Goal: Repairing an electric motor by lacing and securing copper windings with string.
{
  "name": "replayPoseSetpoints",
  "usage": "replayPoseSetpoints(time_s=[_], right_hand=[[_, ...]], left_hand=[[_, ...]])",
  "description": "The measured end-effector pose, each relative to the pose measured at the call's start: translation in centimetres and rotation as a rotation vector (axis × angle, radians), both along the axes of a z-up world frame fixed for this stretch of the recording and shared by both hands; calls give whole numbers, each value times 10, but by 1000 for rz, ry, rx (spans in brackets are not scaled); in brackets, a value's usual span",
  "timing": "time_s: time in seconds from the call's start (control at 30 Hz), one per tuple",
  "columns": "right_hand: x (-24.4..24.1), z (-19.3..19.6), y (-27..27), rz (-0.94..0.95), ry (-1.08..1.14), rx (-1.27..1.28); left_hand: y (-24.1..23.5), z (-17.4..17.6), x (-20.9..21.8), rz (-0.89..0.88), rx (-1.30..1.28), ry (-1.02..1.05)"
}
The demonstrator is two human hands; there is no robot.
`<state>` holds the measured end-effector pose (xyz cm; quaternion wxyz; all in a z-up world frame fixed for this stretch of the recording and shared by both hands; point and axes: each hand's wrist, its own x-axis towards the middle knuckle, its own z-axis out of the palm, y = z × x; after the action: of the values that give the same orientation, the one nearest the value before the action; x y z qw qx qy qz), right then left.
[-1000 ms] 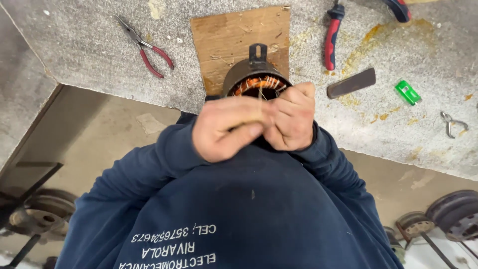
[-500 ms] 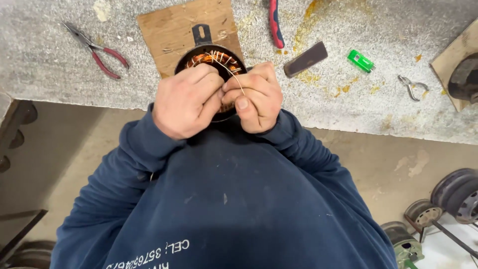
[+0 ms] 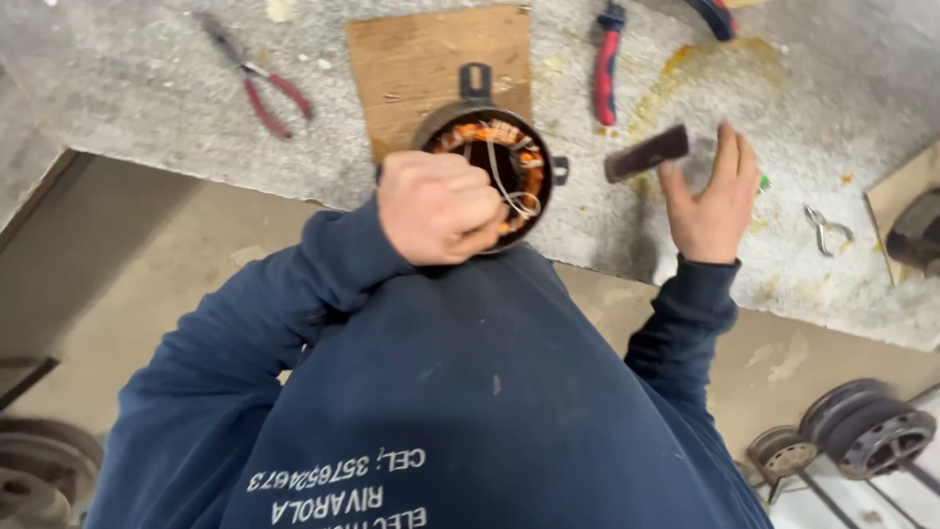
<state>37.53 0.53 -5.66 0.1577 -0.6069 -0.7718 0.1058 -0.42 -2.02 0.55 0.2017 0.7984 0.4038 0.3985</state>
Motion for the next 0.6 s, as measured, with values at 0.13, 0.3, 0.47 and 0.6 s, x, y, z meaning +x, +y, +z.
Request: replayPoseSetpoints(time_s=[0.13,0.3,0.47,0.6], right_hand=[[-4,-4,0,-50,-179,-127],[-14,4,18,-42,-108,-328],[-64,21,33,146,-258,-224],[-59,10,41,25,-133,-491]], left_hand=[[2,-8,-2,-23,-3,-50],[4,-15,-9,-42,-2,-101],[3,-25,-14,-28,27,-171],[2,-33,-16,-63,36,-232]])
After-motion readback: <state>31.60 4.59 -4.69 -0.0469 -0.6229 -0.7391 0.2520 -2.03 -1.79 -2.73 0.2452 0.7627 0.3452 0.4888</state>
